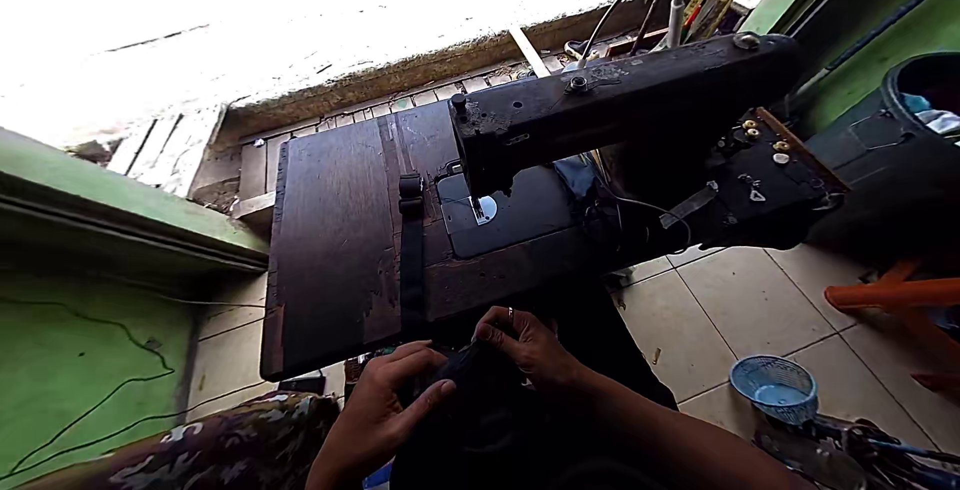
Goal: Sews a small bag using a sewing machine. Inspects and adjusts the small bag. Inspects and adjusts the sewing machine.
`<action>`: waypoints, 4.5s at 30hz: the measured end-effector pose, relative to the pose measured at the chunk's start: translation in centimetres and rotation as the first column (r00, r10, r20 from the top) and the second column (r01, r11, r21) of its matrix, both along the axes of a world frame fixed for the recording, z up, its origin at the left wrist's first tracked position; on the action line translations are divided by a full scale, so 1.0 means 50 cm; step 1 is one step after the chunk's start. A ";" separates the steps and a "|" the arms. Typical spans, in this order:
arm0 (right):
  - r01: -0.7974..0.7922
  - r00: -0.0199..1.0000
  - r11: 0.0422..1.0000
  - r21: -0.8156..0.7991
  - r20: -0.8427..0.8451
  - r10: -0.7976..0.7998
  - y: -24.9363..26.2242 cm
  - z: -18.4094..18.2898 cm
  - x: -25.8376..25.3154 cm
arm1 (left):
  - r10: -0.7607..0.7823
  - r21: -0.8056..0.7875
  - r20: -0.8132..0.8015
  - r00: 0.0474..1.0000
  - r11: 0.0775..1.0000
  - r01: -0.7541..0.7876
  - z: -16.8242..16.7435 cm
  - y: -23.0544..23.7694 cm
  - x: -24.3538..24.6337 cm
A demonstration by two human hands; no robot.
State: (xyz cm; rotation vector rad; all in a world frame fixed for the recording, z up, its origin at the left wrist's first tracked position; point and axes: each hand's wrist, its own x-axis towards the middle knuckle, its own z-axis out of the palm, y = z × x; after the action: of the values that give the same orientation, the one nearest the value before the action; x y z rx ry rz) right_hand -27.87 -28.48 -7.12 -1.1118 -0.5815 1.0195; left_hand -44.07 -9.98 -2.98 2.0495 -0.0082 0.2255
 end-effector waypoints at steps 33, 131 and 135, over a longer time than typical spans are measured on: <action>0.040 0.971 0.994 -0.102 0.240 -0.015 -0.086 0.037 0.117 | -0.192 0.830 -0.145 0.971 0.510 0.225 0.175 0.323 0.247; 0.386 0.217 0.909 0.161 0.941 -0.258 -0.120 0.171 0.440 | -0.772 -0.413 -0.096 0.628 0.605 0.681 0.131 0.143 0.944; 0.475 0.166 0.862 0.176 0.944 -0.285 -0.173 0.208 0.482 | -0.764 -0.371 -0.095 0.638 0.622 0.689 0.132 0.142 0.944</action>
State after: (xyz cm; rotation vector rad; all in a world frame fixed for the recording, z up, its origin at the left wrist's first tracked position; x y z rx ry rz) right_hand -3.77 -37.12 3.29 -1.9074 -1.1106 -0.2518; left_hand 3.13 -2.88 3.61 1.5882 -0.6255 -0.5271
